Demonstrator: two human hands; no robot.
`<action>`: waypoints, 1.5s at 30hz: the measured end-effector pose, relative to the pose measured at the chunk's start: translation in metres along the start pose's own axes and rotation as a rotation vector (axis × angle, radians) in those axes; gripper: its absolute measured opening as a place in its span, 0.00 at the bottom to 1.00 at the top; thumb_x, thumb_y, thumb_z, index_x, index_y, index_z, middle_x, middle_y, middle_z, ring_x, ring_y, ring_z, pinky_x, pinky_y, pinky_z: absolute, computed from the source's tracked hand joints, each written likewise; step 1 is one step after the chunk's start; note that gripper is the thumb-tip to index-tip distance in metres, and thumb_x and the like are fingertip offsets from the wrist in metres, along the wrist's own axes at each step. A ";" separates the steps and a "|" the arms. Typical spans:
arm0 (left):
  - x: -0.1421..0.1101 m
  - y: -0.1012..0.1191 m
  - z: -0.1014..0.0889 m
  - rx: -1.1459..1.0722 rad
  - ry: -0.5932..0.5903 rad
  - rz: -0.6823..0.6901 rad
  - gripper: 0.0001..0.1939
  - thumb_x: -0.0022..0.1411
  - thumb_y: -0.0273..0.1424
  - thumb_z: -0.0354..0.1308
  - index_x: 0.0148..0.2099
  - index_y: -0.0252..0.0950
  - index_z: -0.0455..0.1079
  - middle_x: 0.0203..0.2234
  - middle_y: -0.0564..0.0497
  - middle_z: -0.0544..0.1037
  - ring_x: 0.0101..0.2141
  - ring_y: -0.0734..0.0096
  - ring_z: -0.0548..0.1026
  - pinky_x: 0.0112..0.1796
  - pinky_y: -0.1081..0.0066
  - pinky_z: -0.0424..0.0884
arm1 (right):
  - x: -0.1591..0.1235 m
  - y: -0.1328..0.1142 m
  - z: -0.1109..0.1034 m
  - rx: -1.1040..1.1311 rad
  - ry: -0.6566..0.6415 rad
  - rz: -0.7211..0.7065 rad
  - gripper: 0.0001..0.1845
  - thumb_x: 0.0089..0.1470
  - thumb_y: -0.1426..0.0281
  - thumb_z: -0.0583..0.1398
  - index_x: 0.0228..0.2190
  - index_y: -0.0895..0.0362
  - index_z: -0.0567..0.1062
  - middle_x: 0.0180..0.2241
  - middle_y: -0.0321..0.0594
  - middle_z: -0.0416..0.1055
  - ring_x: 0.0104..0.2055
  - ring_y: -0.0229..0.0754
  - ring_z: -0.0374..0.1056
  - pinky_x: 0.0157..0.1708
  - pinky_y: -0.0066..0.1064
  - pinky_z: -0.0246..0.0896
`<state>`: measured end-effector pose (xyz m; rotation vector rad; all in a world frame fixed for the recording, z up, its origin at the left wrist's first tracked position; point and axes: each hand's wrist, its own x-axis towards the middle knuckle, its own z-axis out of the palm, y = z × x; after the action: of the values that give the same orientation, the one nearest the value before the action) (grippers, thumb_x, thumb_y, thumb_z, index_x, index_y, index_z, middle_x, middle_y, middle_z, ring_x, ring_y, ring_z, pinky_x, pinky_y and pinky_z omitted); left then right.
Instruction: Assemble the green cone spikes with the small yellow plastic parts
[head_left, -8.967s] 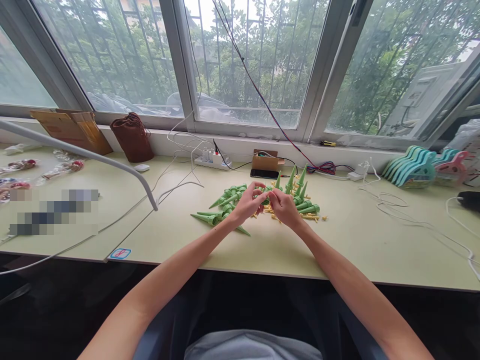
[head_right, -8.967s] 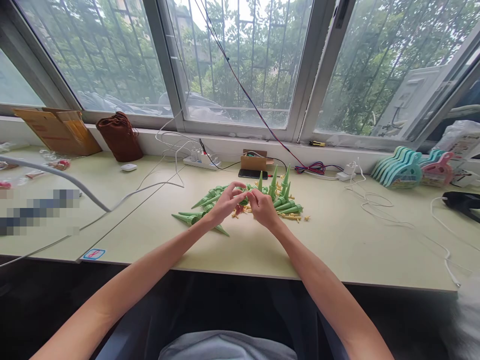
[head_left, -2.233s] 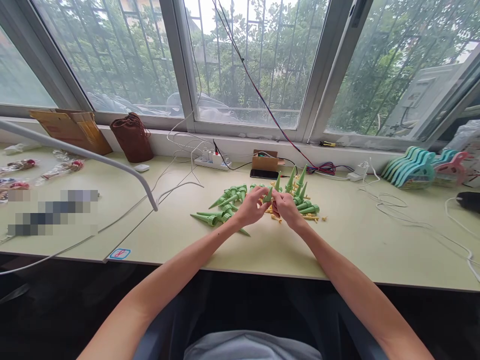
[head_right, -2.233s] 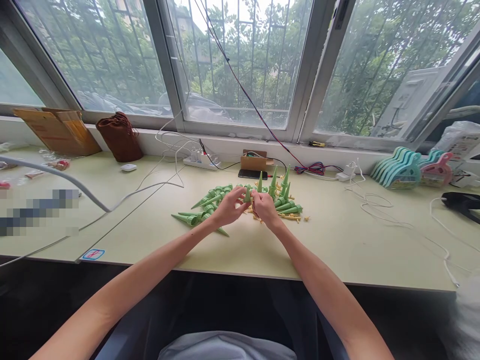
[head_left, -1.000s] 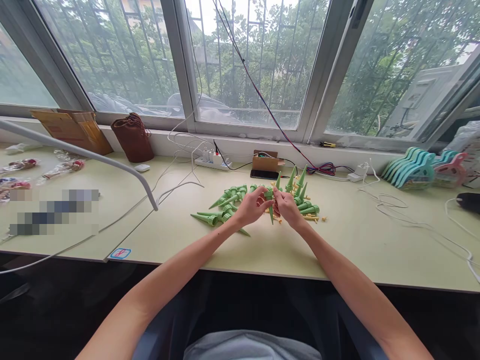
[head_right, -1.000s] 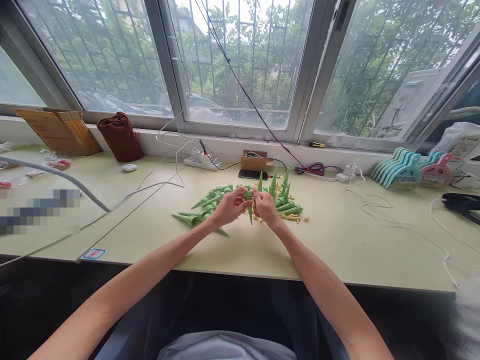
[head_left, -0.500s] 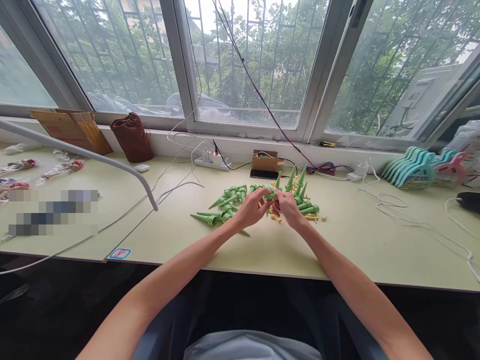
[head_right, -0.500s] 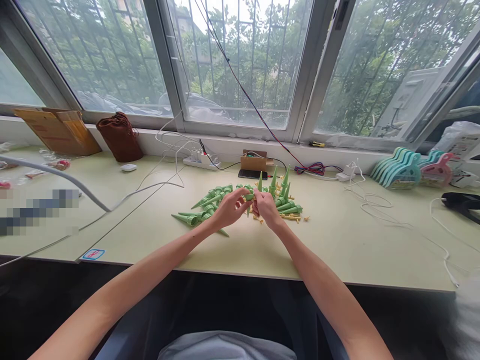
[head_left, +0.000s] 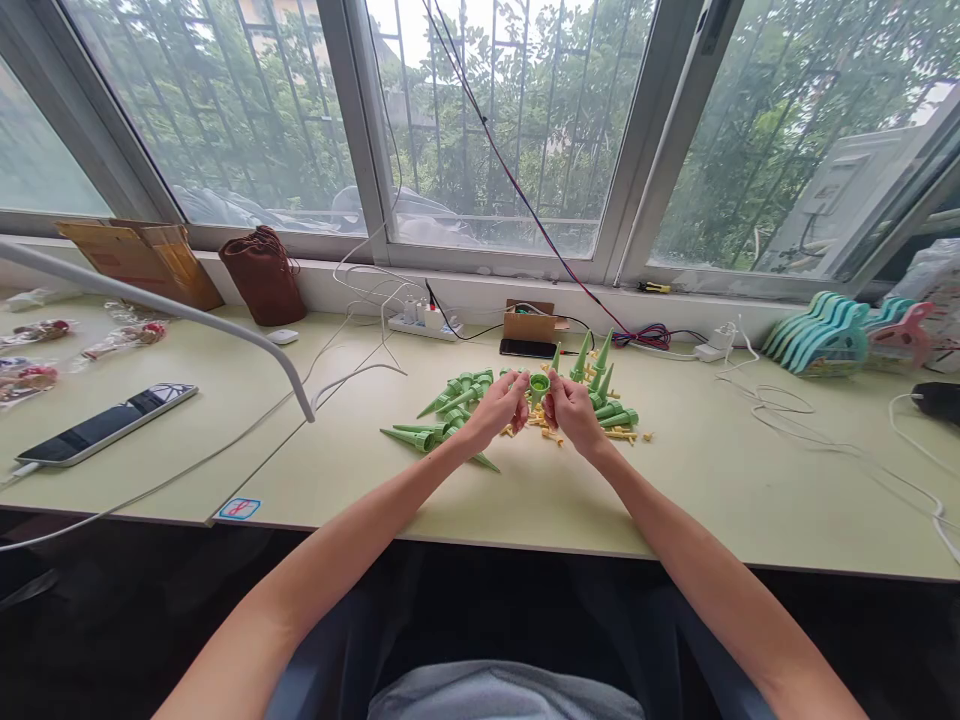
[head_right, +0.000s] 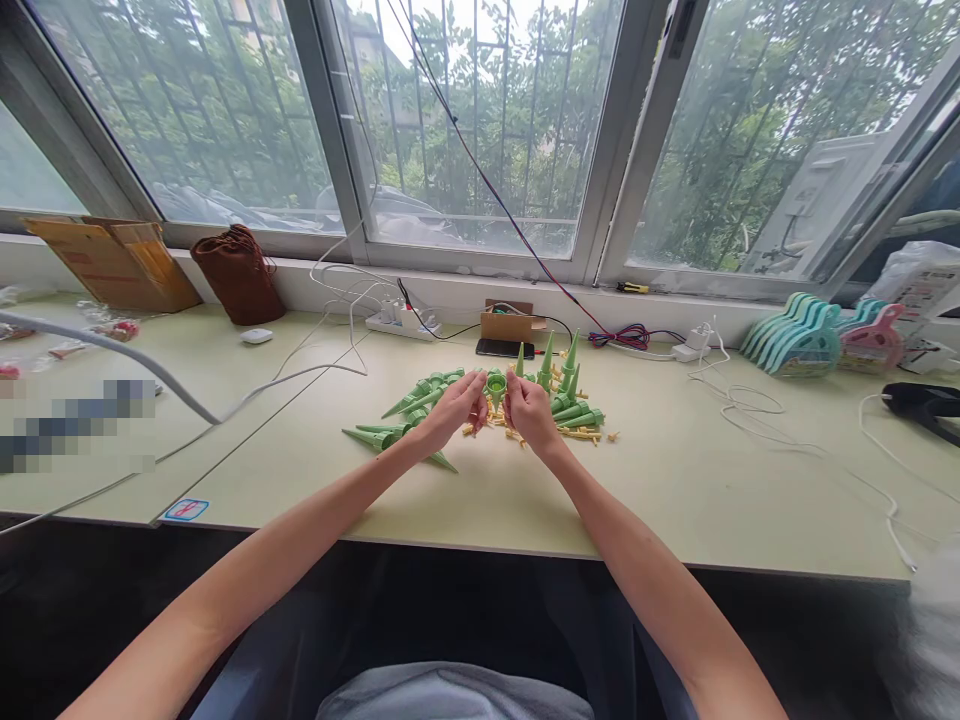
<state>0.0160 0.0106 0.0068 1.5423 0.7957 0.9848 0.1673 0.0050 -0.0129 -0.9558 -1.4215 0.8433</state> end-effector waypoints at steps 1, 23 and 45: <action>0.000 0.000 0.000 -0.075 -0.038 -0.050 0.22 0.63 0.53 0.48 0.40 0.38 0.57 0.15 0.58 0.67 0.14 0.75 0.64 0.17 0.76 0.60 | 0.000 0.000 0.000 -0.022 -0.011 -0.015 0.30 0.57 0.44 0.52 0.17 0.54 0.59 0.13 0.31 0.57 0.12 0.32 0.53 0.12 0.27 0.47; -0.003 0.011 -0.003 -0.242 -0.056 -0.172 0.13 0.59 0.38 0.58 0.41 0.37 0.61 0.24 0.54 0.69 0.17 0.78 0.68 0.19 0.76 0.63 | -0.007 -0.010 0.001 -0.242 -0.144 -0.048 0.28 0.60 0.45 0.48 0.25 0.55 0.65 0.14 0.30 0.61 0.13 0.33 0.57 0.16 0.26 0.52; -0.012 0.009 0.001 0.241 -0.042 0.211 0.21 0.61 0.42 0.56 0.53 0.40 0.58 0.28 0.56 0.66 0.20 0.81 0.68 0.20 0.80 0.62 | -0.003 -0.001 -0.002 -0.102 -0.124 0.082 0.32 0.55 0.40 0.49 0.18 0.53 0.58 0.10 0.31 0.57 0.11 0.34 0.53 0.12 0.27 0.49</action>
<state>0.0119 -0.0020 0.0131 1.8794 0.7537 1.0337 0.1690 0.0021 -0.0125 -1.0602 -1.5522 0.9116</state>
